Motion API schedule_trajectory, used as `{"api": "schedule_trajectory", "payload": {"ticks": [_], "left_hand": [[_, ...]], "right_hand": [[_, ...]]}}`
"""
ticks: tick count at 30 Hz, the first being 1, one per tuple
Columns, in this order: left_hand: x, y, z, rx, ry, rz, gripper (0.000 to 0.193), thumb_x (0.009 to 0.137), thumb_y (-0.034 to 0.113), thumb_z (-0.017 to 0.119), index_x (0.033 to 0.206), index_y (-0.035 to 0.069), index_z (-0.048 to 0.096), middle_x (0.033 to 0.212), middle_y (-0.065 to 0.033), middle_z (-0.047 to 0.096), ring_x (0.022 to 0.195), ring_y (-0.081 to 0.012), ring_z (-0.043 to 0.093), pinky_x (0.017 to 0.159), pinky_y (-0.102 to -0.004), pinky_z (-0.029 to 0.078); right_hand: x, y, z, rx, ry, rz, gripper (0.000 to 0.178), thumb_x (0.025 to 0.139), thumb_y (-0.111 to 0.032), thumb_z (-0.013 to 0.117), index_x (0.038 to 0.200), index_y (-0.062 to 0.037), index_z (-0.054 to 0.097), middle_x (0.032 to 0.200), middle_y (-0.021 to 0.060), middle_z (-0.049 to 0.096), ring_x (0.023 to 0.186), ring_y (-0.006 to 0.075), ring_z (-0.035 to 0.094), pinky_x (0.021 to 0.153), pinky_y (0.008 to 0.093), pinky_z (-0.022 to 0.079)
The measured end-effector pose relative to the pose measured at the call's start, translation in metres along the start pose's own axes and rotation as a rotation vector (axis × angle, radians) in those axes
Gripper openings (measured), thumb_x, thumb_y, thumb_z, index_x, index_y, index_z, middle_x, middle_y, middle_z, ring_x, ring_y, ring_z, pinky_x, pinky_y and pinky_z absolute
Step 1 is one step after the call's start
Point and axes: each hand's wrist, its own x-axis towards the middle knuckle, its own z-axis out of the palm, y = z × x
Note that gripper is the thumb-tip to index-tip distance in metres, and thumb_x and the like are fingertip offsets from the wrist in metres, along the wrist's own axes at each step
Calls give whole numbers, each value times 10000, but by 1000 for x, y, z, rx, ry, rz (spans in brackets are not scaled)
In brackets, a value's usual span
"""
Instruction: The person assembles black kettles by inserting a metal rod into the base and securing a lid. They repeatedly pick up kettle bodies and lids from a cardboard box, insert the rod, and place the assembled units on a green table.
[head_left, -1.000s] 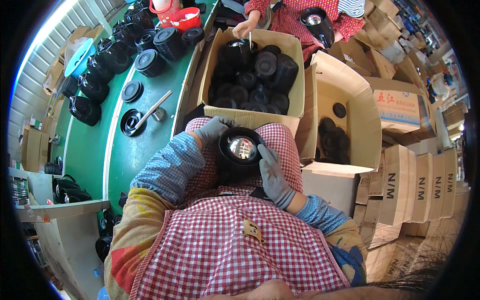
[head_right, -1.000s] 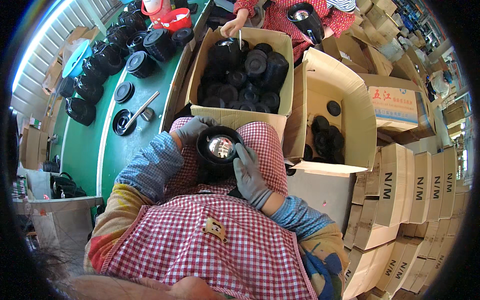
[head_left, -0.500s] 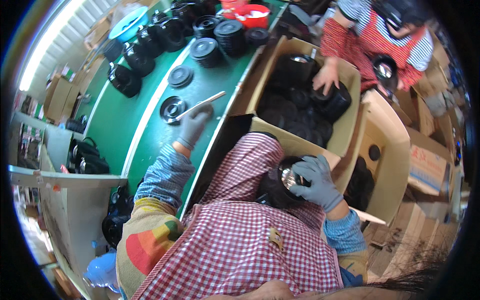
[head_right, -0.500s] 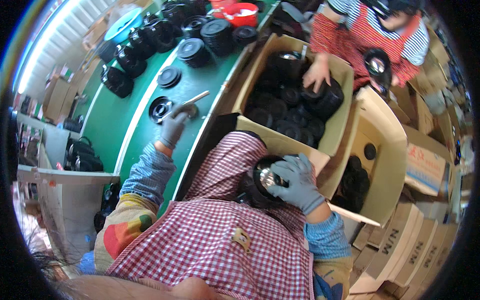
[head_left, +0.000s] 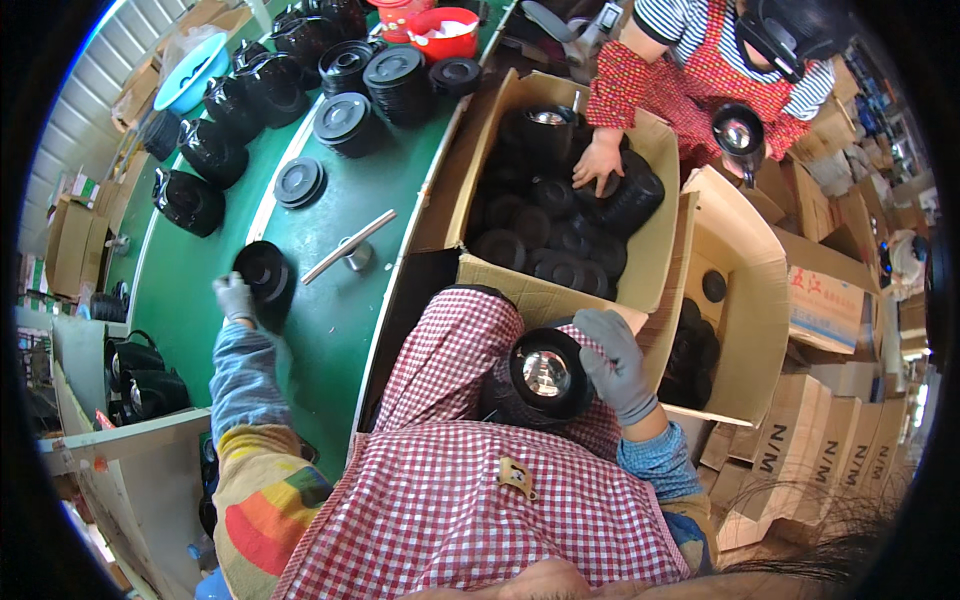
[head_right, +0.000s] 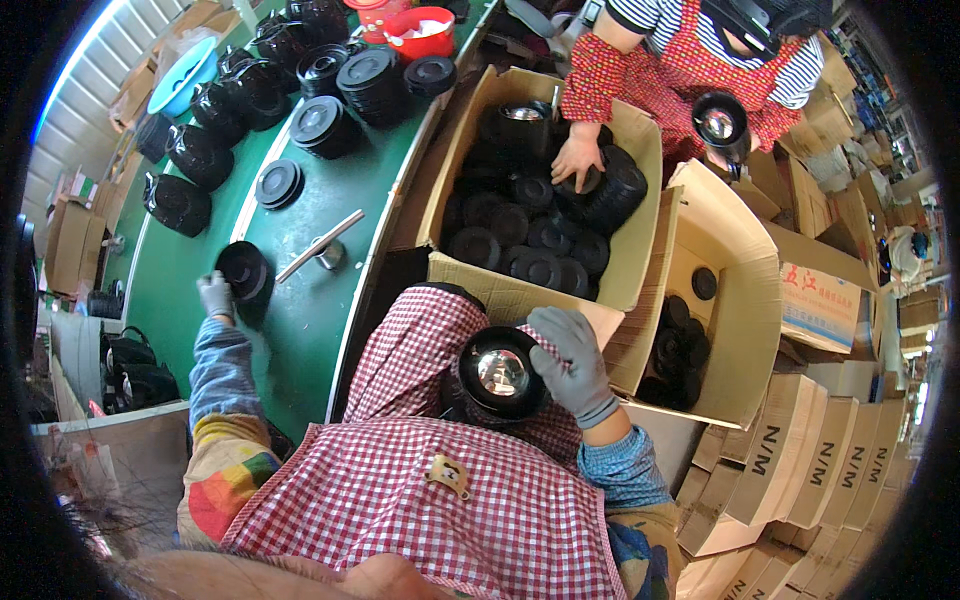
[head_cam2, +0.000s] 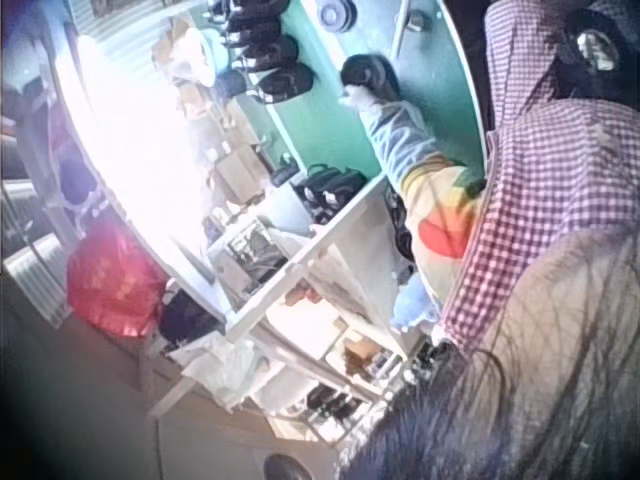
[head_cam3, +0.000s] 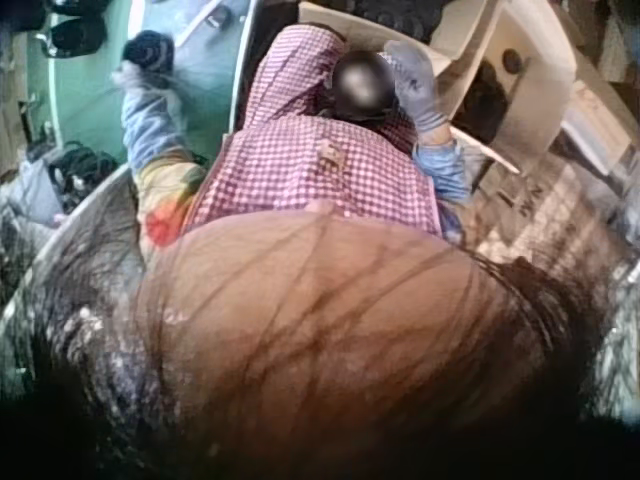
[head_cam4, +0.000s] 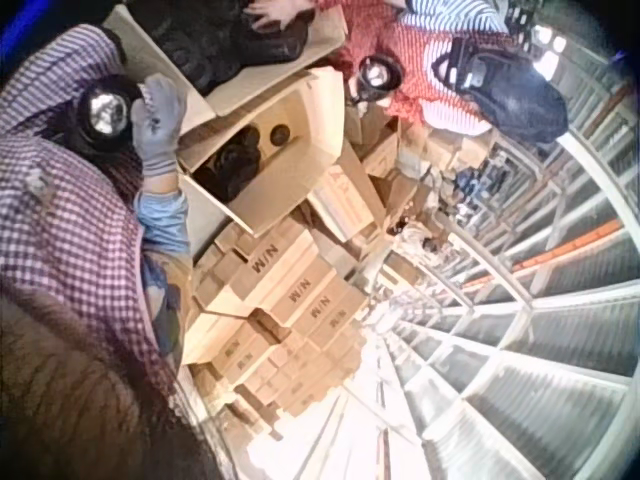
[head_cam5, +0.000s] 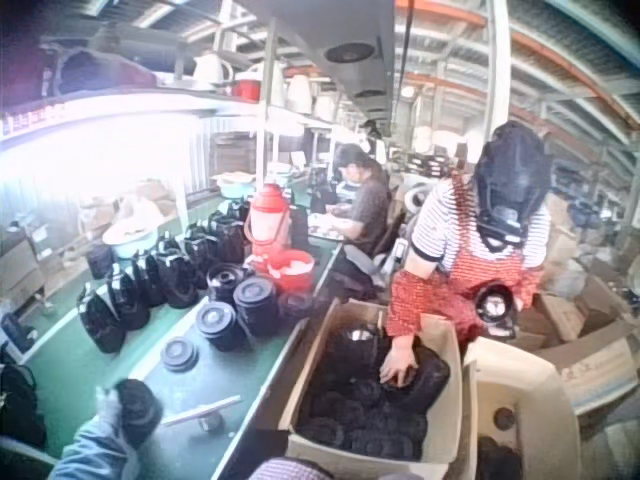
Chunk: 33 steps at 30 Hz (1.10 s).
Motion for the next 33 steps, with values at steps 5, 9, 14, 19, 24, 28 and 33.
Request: {"api": "schedule_trajectory", "payload": {"ticks": [5, 9, 14, 19, 24, 28, 33], "left_hand": [[-81, 191, -30, -588, -519, 390, 440, 904, 26, 624, 1335, -9, 540, 1251, -129, 638, 1159, -252, 612, 1037, -374, 484], [-244, 285, 6, -717, -1144, 427, 543, 866, -56, 612, 1398, 14, 528, 1363, -100, 597, 1215, -231, 591, 1080, -368, 459], [-385, 358, 36, -686, -1228, 1214, 524, 854, -30, 663, 1353, 24, 511, 1161, -177, 607, 1085, -362, 614, 941, -412, 496], [-404, 331, 63, -771, -1618, 1027, 410, 1100, 302, 392, 1317, -12, 542, 1300, -188, 535, 1288, -323, 492, 1112, -409, 376], [-417, 305, 68, -809, -1769, 827, 446, 1099, 293, 377, 1154, -30, 680, 1184, -185, 658, 1134, -317, 639, 1033, -401, 478], [-421, 300, 72, -828, -1690, 994, 405, 1076, 230, 413, 1062, -29, 724, 1143, -193, 677, 1065, -325, 671, 981, -391, 514], [-421, 295, 78, -872, -1664, 1052, 375, 1047, 198, 439, 1034, -40, 728, 1137, -203, 682, 1070, -344, 667, 985, -418, 504]], "right_hand": [[8, 2, -20, 75, 90, 116, 437, 976, -293, 649, 1290, 12, 640, 1318, 194, 639, 1250, 341, 585, 1082, 420, 436], [45, -21, -1, 438, 106, 46, 609, 1059, -459, 481, 1392, 48, 539, 1366, 186, 606, 1296, 276, 560, 1100, 390, 432], [22, -29, -14, 889, -79, 247, 647, 1068, -510, 433, 1385, 42, 549, 1310, 157, 640, 1231, 235, 605, 1098, 359, 444], [-33, -1, -3, 960, 8, 308, 586, 1008, -469, 592, 1286, 46, 636, 1282, 160, 659, 1214, 240, 611, 1092, 391, 442], [-47, 0, 3, 616, 63, 71, 520, 956, -487, 649, 1085, 6, 751, 1201, 170, 697, 1242, 303, 599, 1167, 457, 350], [-45, 4, 5, 529, 16, -36, 400, 961, -411, 647, 952, -34, 780, 1126, 134, 725, 1245, 312, 593, 1210, 488, 280], [-43, 8, 6, 513, 5, -81, 216, 893, -240, 694, 880, -44, 784, 1079, 122, 733, 1237, 295, 595, 1219, 494, 259]]}}
